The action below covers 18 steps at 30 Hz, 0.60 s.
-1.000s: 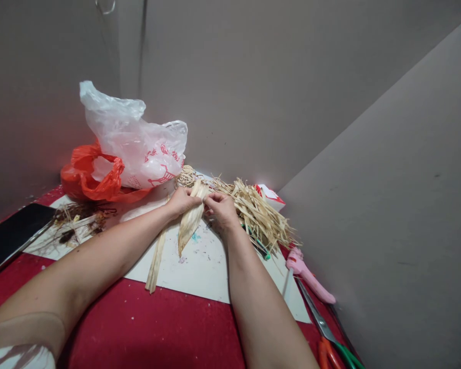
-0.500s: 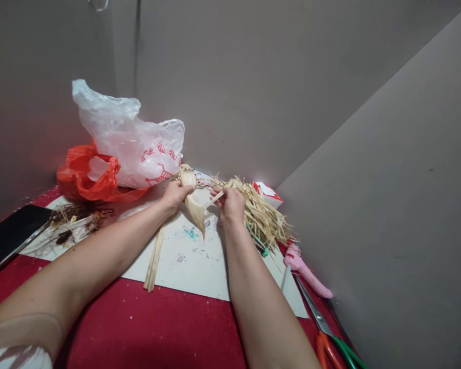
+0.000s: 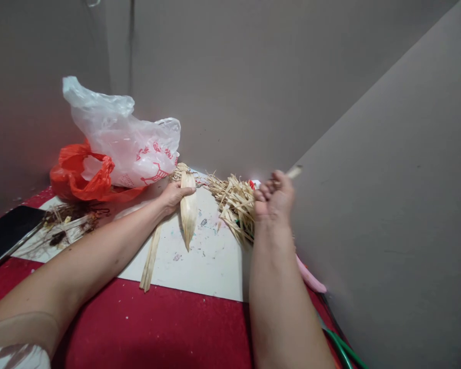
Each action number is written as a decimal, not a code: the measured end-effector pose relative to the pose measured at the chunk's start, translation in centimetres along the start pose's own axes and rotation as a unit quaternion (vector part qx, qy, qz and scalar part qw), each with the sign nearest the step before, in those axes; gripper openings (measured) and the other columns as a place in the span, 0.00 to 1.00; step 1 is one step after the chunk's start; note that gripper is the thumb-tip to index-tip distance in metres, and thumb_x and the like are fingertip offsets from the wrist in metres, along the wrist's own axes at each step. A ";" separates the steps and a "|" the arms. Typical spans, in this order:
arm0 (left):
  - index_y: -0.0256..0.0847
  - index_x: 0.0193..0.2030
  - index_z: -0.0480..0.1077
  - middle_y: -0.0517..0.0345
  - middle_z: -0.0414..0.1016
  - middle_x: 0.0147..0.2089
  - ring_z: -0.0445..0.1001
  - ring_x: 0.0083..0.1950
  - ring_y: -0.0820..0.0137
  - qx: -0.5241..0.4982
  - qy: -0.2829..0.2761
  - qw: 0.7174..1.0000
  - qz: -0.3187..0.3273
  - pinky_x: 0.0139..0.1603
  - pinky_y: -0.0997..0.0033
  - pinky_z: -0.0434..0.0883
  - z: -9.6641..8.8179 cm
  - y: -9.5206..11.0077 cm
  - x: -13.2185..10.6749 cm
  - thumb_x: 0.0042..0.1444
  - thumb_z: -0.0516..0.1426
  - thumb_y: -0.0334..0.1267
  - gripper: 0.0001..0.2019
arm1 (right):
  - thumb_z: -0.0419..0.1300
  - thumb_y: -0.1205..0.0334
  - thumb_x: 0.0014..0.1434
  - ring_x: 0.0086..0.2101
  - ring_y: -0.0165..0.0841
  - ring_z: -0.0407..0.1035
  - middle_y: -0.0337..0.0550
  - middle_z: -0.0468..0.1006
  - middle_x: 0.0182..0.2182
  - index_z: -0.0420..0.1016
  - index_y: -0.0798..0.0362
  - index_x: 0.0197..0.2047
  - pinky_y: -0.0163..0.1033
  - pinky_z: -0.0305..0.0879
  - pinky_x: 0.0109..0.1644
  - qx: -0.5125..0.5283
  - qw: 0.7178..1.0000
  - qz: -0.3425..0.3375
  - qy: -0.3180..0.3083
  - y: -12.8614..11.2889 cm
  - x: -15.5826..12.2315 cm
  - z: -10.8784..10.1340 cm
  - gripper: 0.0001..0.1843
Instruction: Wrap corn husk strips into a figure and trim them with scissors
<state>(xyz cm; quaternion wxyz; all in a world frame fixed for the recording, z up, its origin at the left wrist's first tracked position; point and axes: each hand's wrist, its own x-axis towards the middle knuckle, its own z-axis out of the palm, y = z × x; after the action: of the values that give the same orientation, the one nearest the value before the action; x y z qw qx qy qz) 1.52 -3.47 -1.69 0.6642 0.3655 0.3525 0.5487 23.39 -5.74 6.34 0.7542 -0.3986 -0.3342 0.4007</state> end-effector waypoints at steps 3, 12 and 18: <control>0.33 0.36 0.75 0.52 0.79 0.32 0.76 0.32 0.67 0.021 -0.026 0.999 0.013 0.41 0.66 0.72 0.2 0.1 -0.2 0.29 0.71 0.33 0.22 | 0.66 0.58 0.41 0.15 0.22 0.45 0.28 0.54 0.13 0.57 0.48 0.22 0.33 0.39 0.17 -0.141 0.983 0.093 -0.071 3.3 -2.1 2.6 0.18; 0.34 0.41 0.75 0.52 0.79 0.35 0.75 0.33 0.69 0.058 -0.100 0.993 0.020 0.38 0.70 0.70 0.3 0.1 -0.5 0.30 0.71 0.32 0.26 | 0.65 0.59 0.40 0.14 0.21 0.45 0.28 0.55 0.11 0.65 0.51 0.21 0.30 0.38 0.15 -0.238 0.935 0.164 -0.206 7.5 -3.6 3.4 0.12; 0.33 0.31 0.76 0.52 0.78 0.29 0.72 0.27 0.72 0.052 -0.093 0.994 -0.006 0.32 0.73 0.68 0.2 -0.1 -0.5 0.35 0.68 0.33 0.13 | 0.65 0.60 0.38 0.13 0.19 0.46 0.27 0.56 0.12 0.65 0.52 0.21 0.29 0.37 0.15 -0.219 0.937 0.170 -0.212 7.2 -3.4 3.1 0.12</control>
<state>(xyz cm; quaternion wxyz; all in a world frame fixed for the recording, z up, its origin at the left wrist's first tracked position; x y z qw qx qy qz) 1.67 -3.99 -1.60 0.6774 0.4471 0.3198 0.4888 16.87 -5.04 0.85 0.4805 -0.5110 -0.4928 0.5150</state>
